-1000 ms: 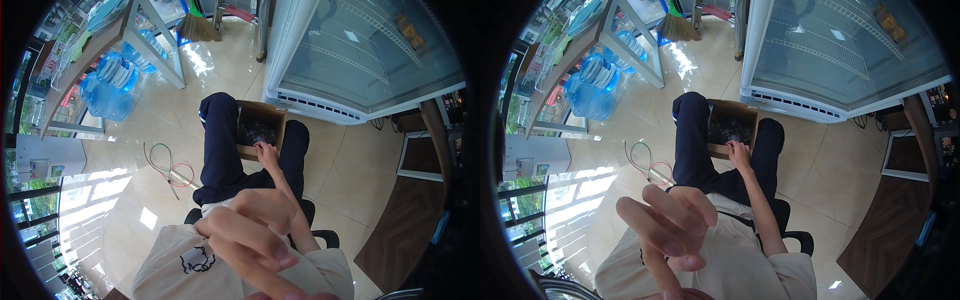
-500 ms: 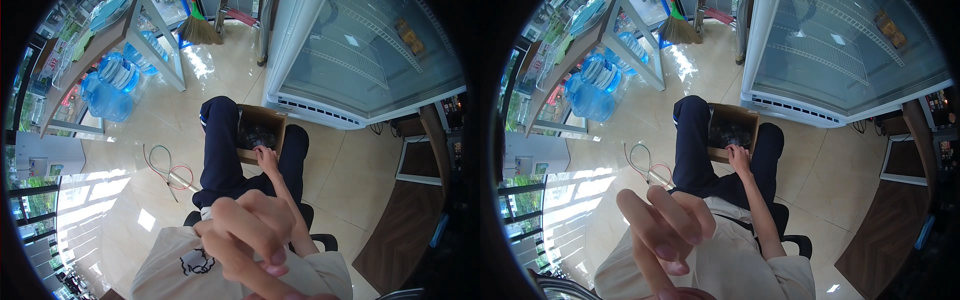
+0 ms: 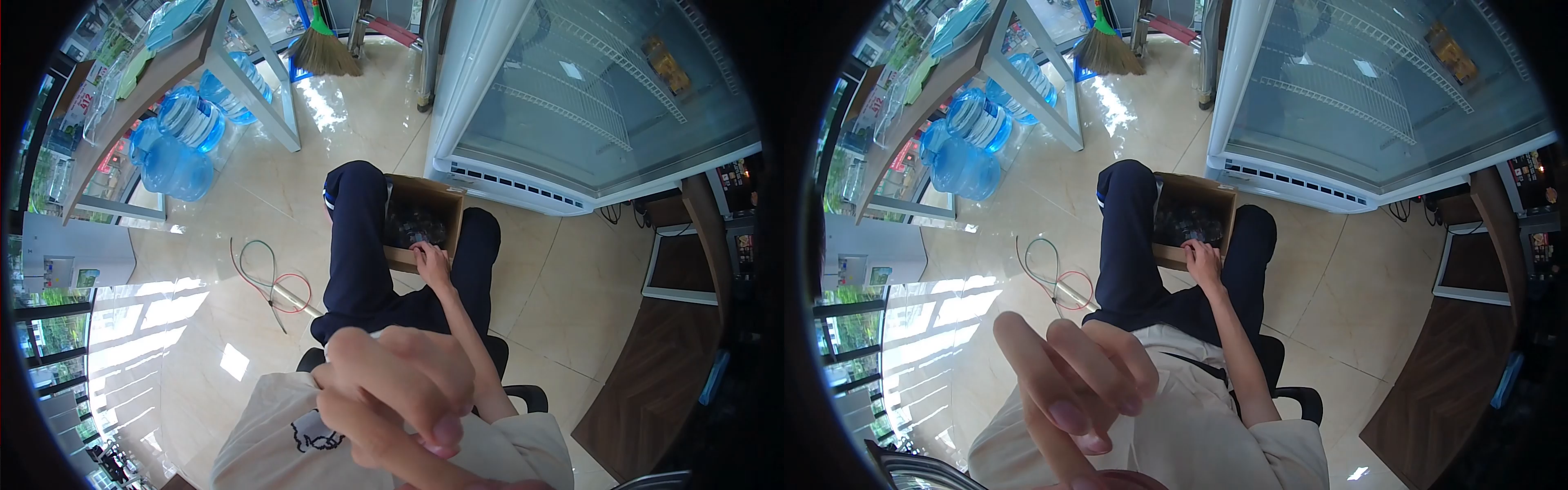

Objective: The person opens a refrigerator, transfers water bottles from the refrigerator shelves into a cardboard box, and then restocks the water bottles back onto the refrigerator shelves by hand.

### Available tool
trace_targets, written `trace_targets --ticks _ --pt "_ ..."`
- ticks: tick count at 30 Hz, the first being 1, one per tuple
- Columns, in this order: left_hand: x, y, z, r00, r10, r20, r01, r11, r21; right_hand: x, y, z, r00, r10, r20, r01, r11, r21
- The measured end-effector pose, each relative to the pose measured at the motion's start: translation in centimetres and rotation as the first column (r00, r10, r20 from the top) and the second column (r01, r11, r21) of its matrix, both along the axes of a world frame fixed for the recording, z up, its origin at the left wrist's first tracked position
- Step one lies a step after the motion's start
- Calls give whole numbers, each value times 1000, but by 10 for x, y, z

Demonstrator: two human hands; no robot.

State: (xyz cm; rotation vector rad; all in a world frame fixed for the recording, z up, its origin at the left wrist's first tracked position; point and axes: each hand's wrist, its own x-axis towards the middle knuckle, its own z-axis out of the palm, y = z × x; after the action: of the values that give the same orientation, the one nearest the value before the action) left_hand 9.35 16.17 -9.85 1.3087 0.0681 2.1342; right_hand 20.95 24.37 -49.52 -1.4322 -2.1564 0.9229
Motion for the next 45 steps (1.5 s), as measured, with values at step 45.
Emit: trace_targets --ticks 45 --pt "-1 42 -32 968 -201 148 246 868 -431 3 -3 2 999 -20 -42 24 997 79"
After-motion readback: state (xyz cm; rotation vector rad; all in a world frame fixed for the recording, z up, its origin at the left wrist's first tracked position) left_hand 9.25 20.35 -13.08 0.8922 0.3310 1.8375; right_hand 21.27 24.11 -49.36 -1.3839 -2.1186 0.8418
